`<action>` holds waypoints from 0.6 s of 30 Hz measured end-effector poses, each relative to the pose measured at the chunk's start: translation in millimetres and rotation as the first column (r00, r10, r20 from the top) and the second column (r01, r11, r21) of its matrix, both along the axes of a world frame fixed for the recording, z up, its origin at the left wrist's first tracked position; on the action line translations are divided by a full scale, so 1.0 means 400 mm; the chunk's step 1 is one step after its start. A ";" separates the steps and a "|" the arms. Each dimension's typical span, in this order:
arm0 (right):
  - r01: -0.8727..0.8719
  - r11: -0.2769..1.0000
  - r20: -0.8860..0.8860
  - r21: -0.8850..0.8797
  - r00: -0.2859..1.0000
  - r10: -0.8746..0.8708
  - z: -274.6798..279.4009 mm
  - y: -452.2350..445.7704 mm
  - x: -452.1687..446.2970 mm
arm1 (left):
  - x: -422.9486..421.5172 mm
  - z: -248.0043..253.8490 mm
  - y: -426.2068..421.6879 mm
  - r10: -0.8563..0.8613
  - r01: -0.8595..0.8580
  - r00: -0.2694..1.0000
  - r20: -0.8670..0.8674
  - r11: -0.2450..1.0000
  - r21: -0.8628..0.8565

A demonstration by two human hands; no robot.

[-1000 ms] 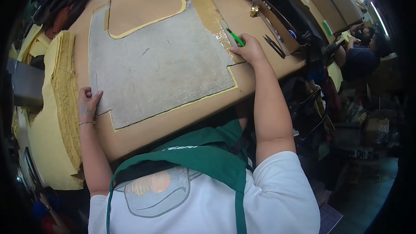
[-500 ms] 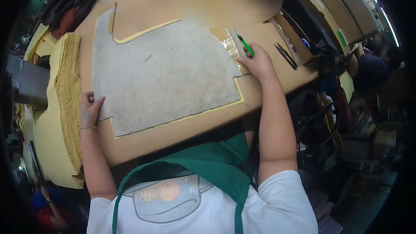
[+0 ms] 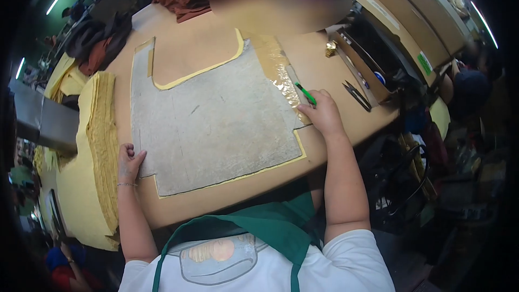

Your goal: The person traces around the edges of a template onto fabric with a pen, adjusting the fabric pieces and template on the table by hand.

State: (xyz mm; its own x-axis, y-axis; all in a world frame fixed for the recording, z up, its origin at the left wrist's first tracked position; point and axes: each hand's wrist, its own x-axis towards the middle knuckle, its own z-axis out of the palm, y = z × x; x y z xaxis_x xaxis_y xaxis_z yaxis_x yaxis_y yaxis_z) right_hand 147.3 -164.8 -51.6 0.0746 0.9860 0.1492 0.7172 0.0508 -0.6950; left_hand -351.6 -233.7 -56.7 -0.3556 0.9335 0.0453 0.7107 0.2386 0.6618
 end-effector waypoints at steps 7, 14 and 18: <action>0.012 1.000 0.016 -0.028 1.000 -0.011 0.006 -0.011 -0.003 | -0.036 -0.028 0.007 -0.025 0.025 1.000 -0.019 1.000 0.000; 0.035 0.999 0.055 -0.025 0.998 -0.033 0.008 -0.015 -0.008 | -0.012 0.000 0.009 -0.025 0.025 1.000 -0.004 0.998 -0.053; 0.038 0.998 0.068 -0.048 0.997 -0.035 0.010 -0.016 -0.009 | -0.011 0.005 0.008 -0.029 0.026 0.998 -0.050 0.997 -0.069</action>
